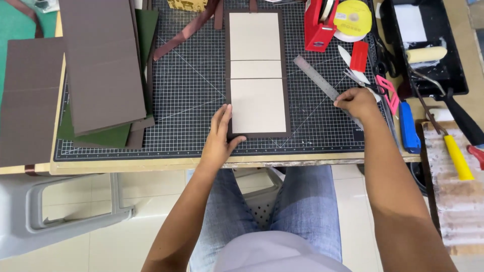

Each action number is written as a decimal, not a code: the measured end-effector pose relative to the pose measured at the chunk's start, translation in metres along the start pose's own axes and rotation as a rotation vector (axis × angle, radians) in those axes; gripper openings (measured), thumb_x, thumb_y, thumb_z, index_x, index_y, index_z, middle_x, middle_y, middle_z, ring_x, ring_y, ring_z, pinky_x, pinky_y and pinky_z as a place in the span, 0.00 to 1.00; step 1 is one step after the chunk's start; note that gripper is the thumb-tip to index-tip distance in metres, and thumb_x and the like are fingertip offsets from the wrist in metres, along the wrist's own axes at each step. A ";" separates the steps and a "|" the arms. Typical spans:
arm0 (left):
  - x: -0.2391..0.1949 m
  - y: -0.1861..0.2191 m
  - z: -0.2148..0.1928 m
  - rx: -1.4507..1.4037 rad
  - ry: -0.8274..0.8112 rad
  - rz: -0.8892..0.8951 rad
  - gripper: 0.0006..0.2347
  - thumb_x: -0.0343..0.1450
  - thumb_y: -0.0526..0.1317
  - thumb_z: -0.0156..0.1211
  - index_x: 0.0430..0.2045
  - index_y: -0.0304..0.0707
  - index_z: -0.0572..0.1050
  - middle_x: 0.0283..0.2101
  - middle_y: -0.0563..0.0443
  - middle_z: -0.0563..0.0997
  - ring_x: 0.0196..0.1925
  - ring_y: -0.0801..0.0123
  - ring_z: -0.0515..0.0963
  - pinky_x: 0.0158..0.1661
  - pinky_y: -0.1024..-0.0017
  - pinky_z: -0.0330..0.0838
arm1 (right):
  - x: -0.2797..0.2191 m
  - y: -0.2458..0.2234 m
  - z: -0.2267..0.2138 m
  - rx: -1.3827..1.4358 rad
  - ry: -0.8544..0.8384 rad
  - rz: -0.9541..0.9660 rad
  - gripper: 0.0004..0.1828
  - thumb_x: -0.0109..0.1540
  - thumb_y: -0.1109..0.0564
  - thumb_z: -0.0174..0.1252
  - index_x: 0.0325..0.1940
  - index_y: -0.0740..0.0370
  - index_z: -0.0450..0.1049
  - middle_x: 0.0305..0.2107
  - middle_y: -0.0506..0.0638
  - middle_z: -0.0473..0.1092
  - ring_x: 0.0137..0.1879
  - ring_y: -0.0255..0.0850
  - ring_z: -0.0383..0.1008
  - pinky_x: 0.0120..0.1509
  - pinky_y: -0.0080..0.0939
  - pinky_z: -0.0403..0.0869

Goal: Measuring, cutting, and attaching ribbons to cardboard pieces for a handcraft project.

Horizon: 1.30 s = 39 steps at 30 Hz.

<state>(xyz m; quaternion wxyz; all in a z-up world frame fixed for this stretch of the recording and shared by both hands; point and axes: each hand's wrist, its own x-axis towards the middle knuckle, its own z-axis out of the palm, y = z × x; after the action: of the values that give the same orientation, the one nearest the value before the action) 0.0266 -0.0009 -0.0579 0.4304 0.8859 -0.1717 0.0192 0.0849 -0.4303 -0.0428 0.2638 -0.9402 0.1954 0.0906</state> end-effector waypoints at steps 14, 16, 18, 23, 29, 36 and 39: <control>-0.001 0.005 0.008 0.053 0.018 0.006 0.43 0.68 0.43 0.70 0.76 0.51 0.45 0.72 0.38 0.53 0.70 0.44 0.68 0.63 0.53 0.75 | -0.018 -0.002 0.012 -0.072 0.160 -0.045 0.26 0.60 0.58 0.72 0.61 0.58 0.74 0.41 0.56 0.74 0.53 0.56 0.78 0.52 0.54 0.78; -0.001 0.007 0.006 0.033 0.018 -0.010 0.43 0.68 0.43 0.70 0.75 0.49 0.45 0.72 0.37 0.53 0.70 0.43 0.68 0.63 0.52 0.75 | -0.028 -0.011 0.006 0.058 0.069 0.016 0.31 0.61 0.61 0.70 0.67 0.60 0.68 0.42 0.61 0.74 0.56 0.58 0.76 0.56 0.58 0.76; -0.003 0.006 0.008 0.037 0.022 -0.011 0.43 0.68 0.43 0.70 0.75 0.50 0.45 0.72 0.38 0.53 0.70 0.45 0.69 0.63 0.53 0.75 | -0.036 -0.023 -0.005 0.060 0.023 0.032 0.34 0.60 0.61 0.69 0.69 0.62 0.66 0.43 0.62 0.75 0.57 0.59 0.76 0.57 0.59 0.74; -0.001 0.003 0.008 0.038 0.006 -0.008 0.42 0.69 0.43 0.69 0.75 0.51 0.44 0.72 0.38 0.52 0.70 0.43 0.67 0.63 0.52 0.74 | -0.040 -0.031 -0.011 0.071 -0.023 0.046 0.36 0.59 0.64 0.68 0.71 0.65 0.64 0.44 0.66 0.76 0.57 0.62 0.75 0.59 0.61 0.73; -0.001 0.005 0.006 0.062 -0.005 -0.009 0.41 0.70 0.44 0.69 0.75 0.51 0.45 0.72 0.38 0.53 0.70 0.41 0.67 0.63 0.52 0.75 | -0.012 0.017 0.023 -0.011 0.151 0.021 0.17 0.61 0.60 0.69 0.54 0.59 0.79 0.46 0.57 0.74 0.57 0.58 0.76 0.56 0.55 0.77; -0.005 0.004 0.007 0.066 0.005 0.022 0.40 0.70 0.43 0.68 0.75 0.49 0.46 0.71 0.37 0.55 0.69 0.39 0.68 0.63 0.51 0.75 | -0.070 -0.016 0.016 0.099 0.310 -0.167 0.09 0.68 0.64 0.62 0.52 0.58 0.80 0.41 0.58 0.77 0.52 0.59 0.78 0.55 0.57 0.75; -0.004 0.003 0.007 0.057 0.016 0.031 0.41 0.70 0.42 0.69 0.75 0.48 0.45 0.70 0.36 0.55 0.69 0.38 0.68 0.63 0.50 0.74 | -0.084 -0.025 0.004 0.136 0.279 -0.385 0.10 0.70 0.64 0.61 0.55 0.59 0.80 0.41 0.59 0.77 0.54 0.61 0.77 0.58 0.58 0.73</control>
<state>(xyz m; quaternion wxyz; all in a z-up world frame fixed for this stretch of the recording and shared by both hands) 0.0217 -0.0067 -0.0610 0.4059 0.8949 -0.1814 0.0377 0.0194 -0.3818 -0.0114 0.3096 -0.9436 0.0528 -0.1052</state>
